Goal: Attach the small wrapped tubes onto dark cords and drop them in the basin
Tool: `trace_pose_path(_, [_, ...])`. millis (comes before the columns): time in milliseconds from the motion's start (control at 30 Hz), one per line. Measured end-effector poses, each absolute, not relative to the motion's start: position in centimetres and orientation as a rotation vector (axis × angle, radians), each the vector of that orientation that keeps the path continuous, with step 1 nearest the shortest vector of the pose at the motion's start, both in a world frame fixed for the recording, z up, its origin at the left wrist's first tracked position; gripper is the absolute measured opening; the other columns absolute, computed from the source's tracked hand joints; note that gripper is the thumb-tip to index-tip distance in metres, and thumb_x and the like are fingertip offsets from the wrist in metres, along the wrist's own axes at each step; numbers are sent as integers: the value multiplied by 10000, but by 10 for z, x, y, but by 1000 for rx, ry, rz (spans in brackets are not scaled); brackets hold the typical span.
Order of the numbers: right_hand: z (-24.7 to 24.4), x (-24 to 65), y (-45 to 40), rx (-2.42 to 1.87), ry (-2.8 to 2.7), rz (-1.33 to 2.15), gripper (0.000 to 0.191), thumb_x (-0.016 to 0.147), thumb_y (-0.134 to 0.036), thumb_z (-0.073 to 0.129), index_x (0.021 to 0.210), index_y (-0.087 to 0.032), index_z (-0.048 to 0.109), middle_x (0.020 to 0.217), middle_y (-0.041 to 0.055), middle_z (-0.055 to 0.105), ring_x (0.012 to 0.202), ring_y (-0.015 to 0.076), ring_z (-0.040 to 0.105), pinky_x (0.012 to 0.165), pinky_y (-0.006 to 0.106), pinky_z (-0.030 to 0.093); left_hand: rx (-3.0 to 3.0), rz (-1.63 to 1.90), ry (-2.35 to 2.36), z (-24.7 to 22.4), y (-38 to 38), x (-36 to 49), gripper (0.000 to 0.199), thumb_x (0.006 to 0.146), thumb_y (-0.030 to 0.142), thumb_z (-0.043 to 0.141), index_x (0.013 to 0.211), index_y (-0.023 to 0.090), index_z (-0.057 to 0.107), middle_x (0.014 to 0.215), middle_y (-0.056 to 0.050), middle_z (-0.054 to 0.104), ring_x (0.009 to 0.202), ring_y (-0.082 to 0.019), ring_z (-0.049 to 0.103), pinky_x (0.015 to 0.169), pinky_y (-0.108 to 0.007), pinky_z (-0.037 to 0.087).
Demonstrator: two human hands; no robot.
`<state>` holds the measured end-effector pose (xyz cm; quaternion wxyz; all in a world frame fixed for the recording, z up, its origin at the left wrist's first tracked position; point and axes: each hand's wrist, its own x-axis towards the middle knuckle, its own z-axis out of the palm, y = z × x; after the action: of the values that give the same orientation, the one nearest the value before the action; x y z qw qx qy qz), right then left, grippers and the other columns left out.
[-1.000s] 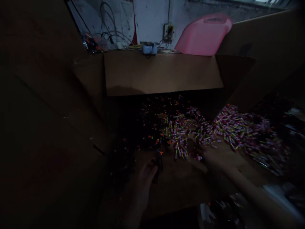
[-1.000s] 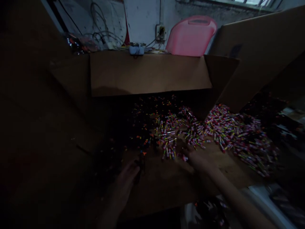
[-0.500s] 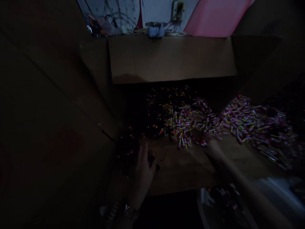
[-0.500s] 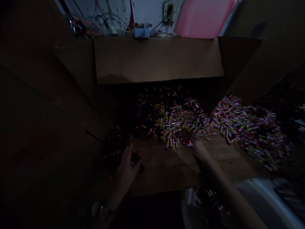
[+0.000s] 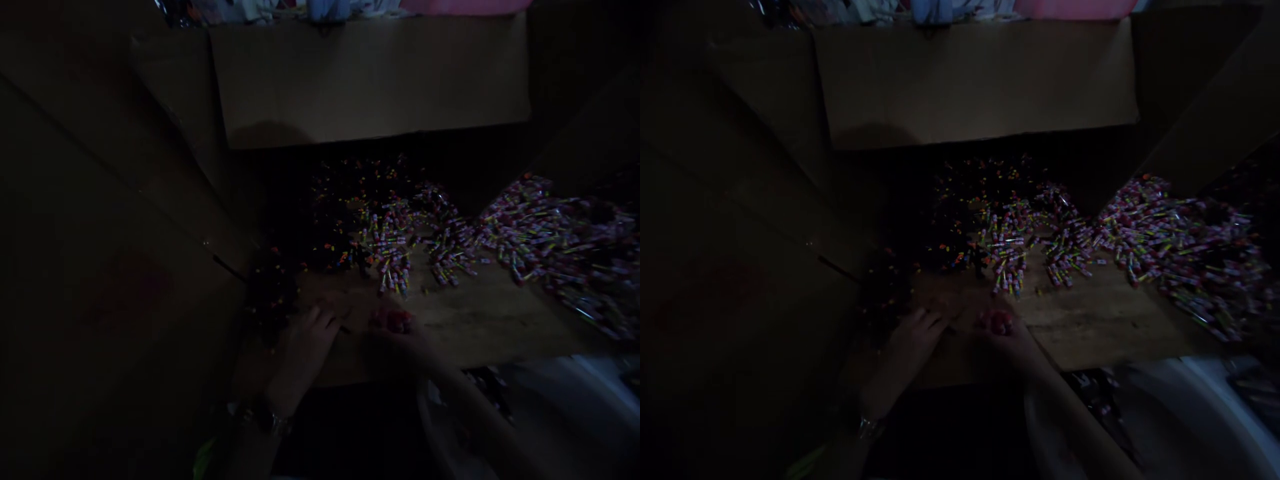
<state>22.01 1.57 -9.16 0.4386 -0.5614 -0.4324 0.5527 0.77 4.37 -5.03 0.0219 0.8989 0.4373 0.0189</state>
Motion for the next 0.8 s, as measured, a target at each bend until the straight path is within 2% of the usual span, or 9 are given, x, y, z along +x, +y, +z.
trace_pose_path(67, [-96, 215, 15, -1379, -1108, 1390, 292, 619, -398, 748, 615, -211, 524, 622, -39, 506, 605, 118, 489, 594, 230, 433, 2834, 25, 1318, -49, 41, 14, 205, 869, 98, 481, 976, 190, 631, 906, -45, 636, 891, -215, 538, 734, -353, 459])
trace_pose_path(133, [-99, 216, 16, -1375, -1138, 1415, 302, 622, -394, 746, 608, -211, 506, 635, -35, 506, 624, 125, 490, 609, 239, 440, 2853, 33, 1286, -51, 42, 17, 168, 866, 126, 508, 940, 197, 641, 859, -52, 625, 888, -230, 529, 729, -373, 436])
trace_pose_path(267, [-102, 222, 19, -1357, -1181, 1458, 243, 622, -375, 731, 668, -212, 558, 729, -9, 581, 741, 173, 555, 705, 291, 469, 2842, 60, 1241, -62, 45, 20, 216, 866, 161, 528, 1042, 224, 636, 936, -76, 616, 973, -249, 521, 790, -393, 420])
trace_pose_path(367, [-100, 222, 20, -1385, -1170, 1469, 228, 604, -336, 747, 645, -210, 562, 703, -20, 579, 706, 164, 551, 696, 286, 463, 2815, 51, 1241, -69, 46, 20, 294, 880, 149, 492, 1132, 251, 604, 997, -88, 603, 982, -243, 532, 806, -381, 430])
trace_pose_path(500, [-94, 220, 19, -1351, -1114, 1540, 224, 614, -322, 753, 648, -203, 566, 706, -22, 575, 686, 151, 542, 678, 280, 455, 2791, 5, 1237, -72, 46, 20, 326, 883, 126, 461, 1152, 250, 597, 966, -88, 599, 961, -240, 539, 808, -373, 445])
trace_pose_path(800, [-77, 223, 24, -1419, -1188, 1629, 248, 619, -371, 754, 639, -206, 570, 643, -29, 551, 635, 147, 523, 619, 271, 448, 2829, 27, 1202, -73, 44, 18, 387, 893, 130, 427, 1252, 249, 510, 985, -78, 597, 943, -245, 535, 792, -383, 446])
